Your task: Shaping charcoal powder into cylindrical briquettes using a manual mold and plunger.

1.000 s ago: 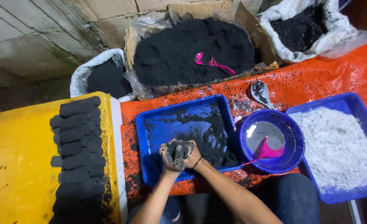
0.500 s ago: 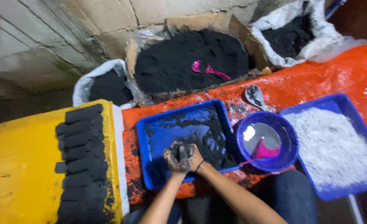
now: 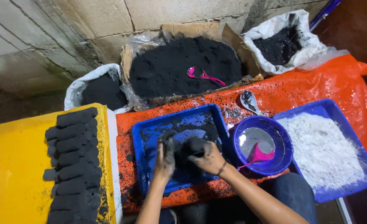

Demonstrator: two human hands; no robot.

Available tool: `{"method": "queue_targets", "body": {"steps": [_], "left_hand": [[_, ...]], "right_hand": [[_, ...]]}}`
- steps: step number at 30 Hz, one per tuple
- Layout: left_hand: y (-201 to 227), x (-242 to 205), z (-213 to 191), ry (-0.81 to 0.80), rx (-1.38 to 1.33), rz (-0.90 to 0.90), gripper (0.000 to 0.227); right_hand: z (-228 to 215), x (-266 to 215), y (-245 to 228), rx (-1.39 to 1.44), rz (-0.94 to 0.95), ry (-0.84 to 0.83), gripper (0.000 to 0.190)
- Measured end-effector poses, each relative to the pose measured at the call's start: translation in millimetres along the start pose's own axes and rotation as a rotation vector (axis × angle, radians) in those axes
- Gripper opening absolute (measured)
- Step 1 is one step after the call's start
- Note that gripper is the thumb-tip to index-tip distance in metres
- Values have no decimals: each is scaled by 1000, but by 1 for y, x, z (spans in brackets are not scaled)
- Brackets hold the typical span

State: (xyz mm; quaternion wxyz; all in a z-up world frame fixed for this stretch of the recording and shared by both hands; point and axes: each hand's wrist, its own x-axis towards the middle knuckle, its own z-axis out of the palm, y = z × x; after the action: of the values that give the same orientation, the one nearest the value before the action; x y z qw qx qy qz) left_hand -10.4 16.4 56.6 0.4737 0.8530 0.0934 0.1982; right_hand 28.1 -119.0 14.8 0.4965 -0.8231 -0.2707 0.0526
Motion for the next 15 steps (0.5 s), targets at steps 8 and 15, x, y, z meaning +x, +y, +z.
{"method": "queue_targets", "body": {"steps": [8, 15], "left_hand": [[-17, -1, 21, 252, -868, -1366, 69], [-43, 12, 41, 450, -1073, -1201, 22]], "right_hand": [[-7, -36, -19, 270, 44, 265, 26], [-20, -44, -46, 805, -108, -227, 69]]}}
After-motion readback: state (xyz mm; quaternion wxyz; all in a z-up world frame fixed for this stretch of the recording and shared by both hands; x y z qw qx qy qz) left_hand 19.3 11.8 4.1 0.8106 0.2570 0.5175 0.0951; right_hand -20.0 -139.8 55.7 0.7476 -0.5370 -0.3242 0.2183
